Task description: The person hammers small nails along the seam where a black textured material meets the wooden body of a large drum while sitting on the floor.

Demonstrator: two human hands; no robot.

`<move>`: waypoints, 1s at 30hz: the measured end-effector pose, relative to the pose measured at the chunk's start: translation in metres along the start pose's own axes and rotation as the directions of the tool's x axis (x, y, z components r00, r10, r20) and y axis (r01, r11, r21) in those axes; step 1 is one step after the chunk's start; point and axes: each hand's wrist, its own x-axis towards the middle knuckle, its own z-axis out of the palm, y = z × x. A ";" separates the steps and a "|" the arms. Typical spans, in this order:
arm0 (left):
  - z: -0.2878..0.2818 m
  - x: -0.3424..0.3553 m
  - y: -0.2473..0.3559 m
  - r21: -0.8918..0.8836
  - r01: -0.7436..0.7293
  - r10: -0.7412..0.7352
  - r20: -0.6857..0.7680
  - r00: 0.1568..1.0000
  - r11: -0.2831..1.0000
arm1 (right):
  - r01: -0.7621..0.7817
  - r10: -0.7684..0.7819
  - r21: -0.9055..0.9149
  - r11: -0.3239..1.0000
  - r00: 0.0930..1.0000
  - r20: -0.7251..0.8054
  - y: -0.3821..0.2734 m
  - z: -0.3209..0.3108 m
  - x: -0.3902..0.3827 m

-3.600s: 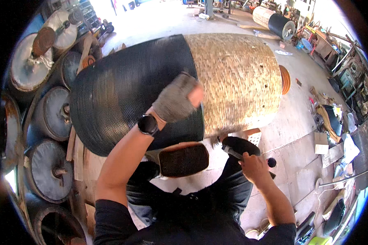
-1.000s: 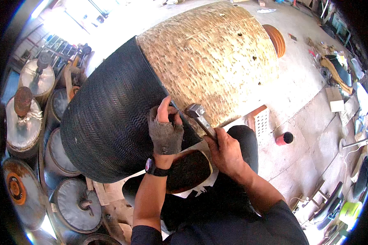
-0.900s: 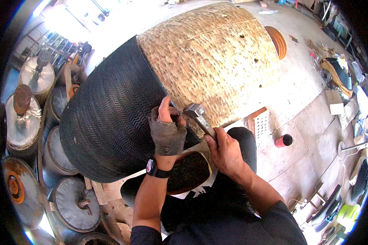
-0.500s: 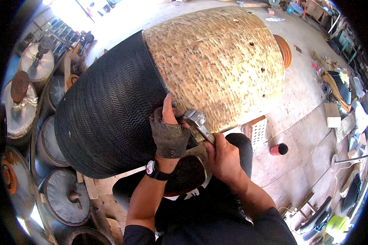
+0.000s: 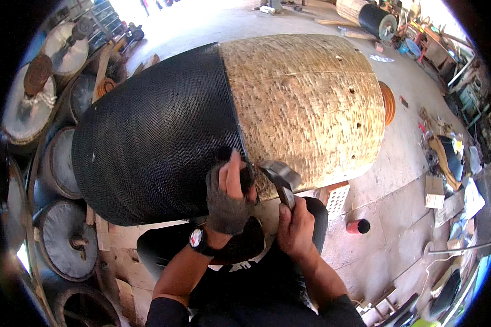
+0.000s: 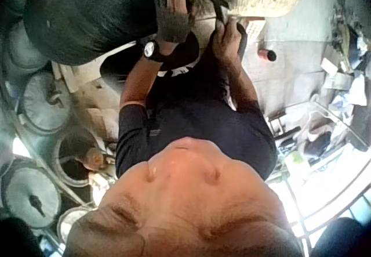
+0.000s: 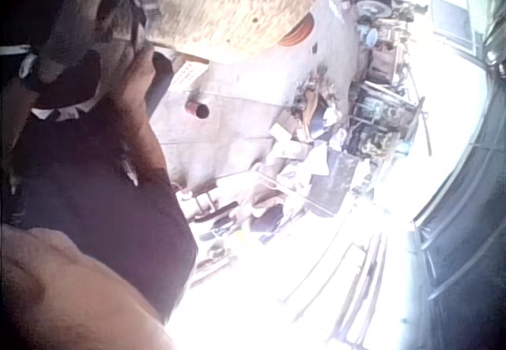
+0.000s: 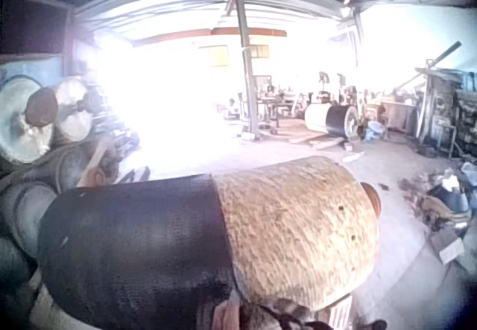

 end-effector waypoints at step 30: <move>0.005 -0.122 -0.010 0.097 -0.295 0.191 0.567 0.801 0.951 | -0.041 0.050 0.192 0.980 0.998 -0.038 -0.002 0.013 -0.008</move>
